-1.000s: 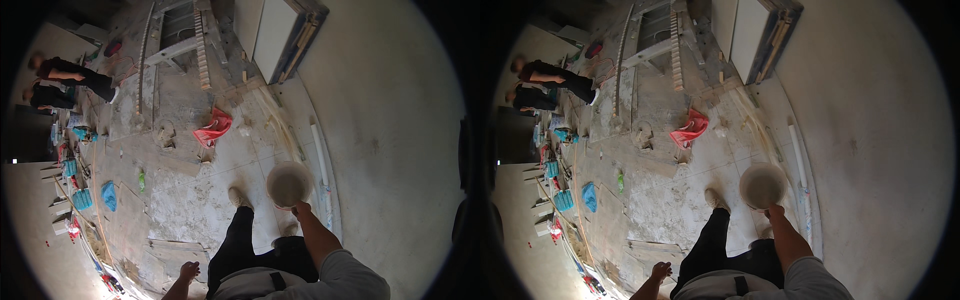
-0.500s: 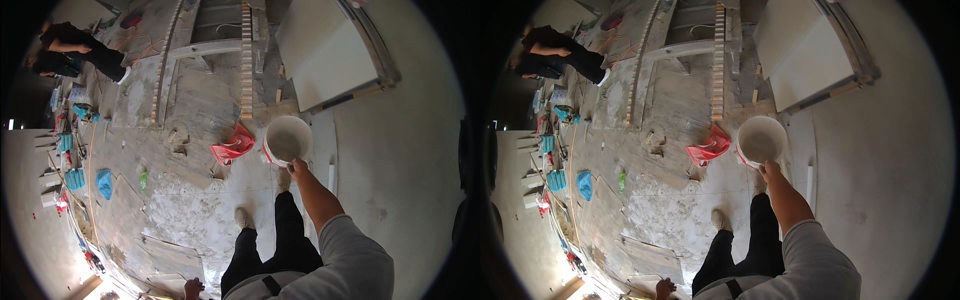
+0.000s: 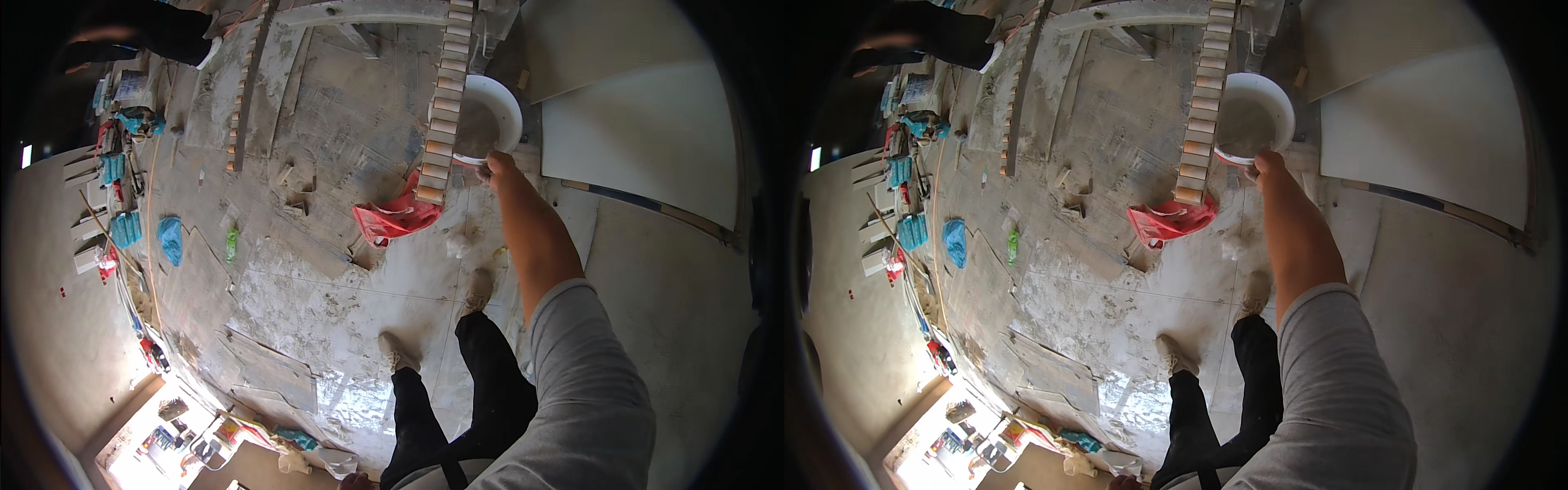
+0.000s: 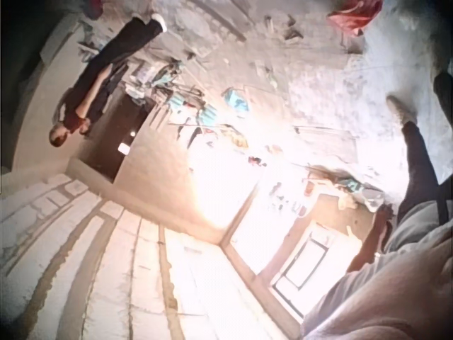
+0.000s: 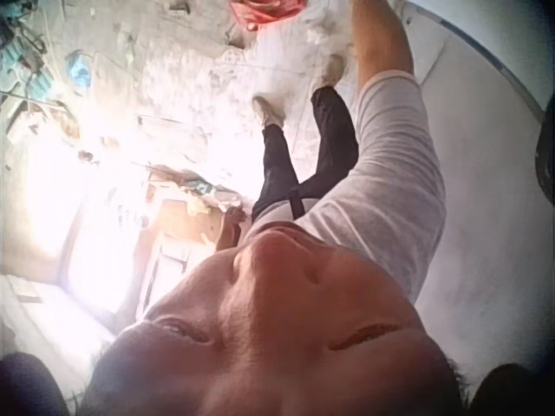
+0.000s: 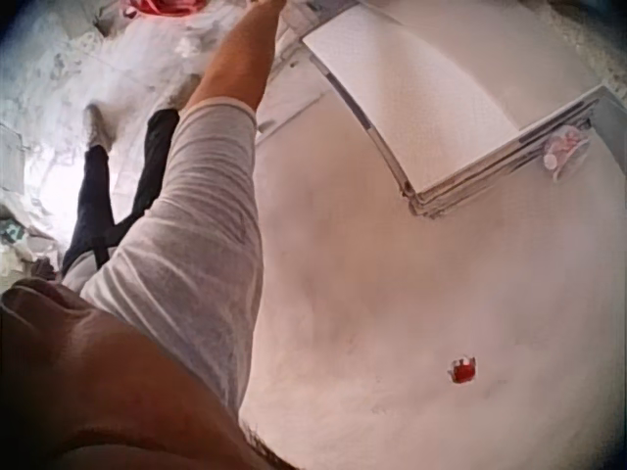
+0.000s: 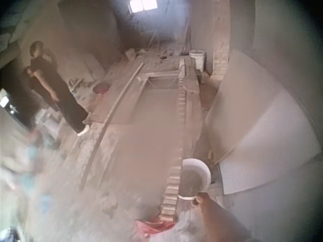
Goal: The person moves around a construction site, picks up a bucket, and arranges several wooden strips on the floor. They then walk outside and inspect window frames loaded on a truck.
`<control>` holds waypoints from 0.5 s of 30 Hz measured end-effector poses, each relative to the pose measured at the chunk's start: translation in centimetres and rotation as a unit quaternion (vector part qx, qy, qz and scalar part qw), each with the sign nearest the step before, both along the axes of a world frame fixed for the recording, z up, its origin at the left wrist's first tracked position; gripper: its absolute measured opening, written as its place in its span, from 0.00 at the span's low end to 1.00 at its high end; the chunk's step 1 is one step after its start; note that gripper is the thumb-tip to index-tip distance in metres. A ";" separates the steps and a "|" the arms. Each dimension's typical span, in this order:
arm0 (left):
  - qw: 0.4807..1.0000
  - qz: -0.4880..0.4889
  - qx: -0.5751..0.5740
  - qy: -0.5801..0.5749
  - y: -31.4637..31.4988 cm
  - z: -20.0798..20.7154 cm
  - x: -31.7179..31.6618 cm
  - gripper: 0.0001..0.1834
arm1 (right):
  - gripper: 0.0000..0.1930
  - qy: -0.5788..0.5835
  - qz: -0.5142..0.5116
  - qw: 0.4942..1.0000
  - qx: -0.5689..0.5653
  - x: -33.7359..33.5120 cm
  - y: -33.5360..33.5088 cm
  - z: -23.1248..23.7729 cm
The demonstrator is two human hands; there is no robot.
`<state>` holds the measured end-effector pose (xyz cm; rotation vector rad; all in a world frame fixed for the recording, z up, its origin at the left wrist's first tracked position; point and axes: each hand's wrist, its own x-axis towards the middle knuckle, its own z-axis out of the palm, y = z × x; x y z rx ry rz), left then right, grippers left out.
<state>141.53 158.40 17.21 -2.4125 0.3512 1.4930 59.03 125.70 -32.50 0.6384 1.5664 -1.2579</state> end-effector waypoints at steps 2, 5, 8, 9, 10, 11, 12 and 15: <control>0.989 0.073 -0.110 0.073 0.2 -0.6 -0.7 0.11 | 0.11 0.025 0.076 0.997 0.004 0.9 0.7 -0.2; 0.962 -0.208 -0.149 0.089 0.2 -2.0 -2.8 0.13 | 0.14 0.109 0.203 0.970 -0.074 4.1 4.6 -1.7; 0.997 0.002 -0.068 0.042 -1.7 -3.3 -6.0 0.14 | 0.26 0.211 0.421 0.878 0.080 8.1 14.6 -3.1; 0.992 -0.037 -0.096 0.067 -2.5 -3.8 -7.3 0.17 | 0.36 0.226 0.527 0.810 0.119 9.3 18.9 -3.0; 0.991 -0.058 -0.095 0.074 -3.6 -3.8 -7.9 0.18 | 0.32 0.169 0.595 0.773 0.138 10.5 23.7 -2.2; 0.989 -0.084 -0.098 0.073 -4.4 -3.9 -8.6 0.19 | 0.30 0.185 0.656 0.720 0.132 11.7 28.1 -1.0; 0.977 -0.134 -0.111 0.122 -5.7 -3.9 -8.5 0.18 | 0.27 0.077 0.556 0.818 0.128 12.7 33.7 1.9; 0.936 -0.234 -0.182 0.187 -9.3 -4.9 -10.0 0.16 | 0.13 -0.031 0.364 0.906 0.213 13.3 44.0 10.0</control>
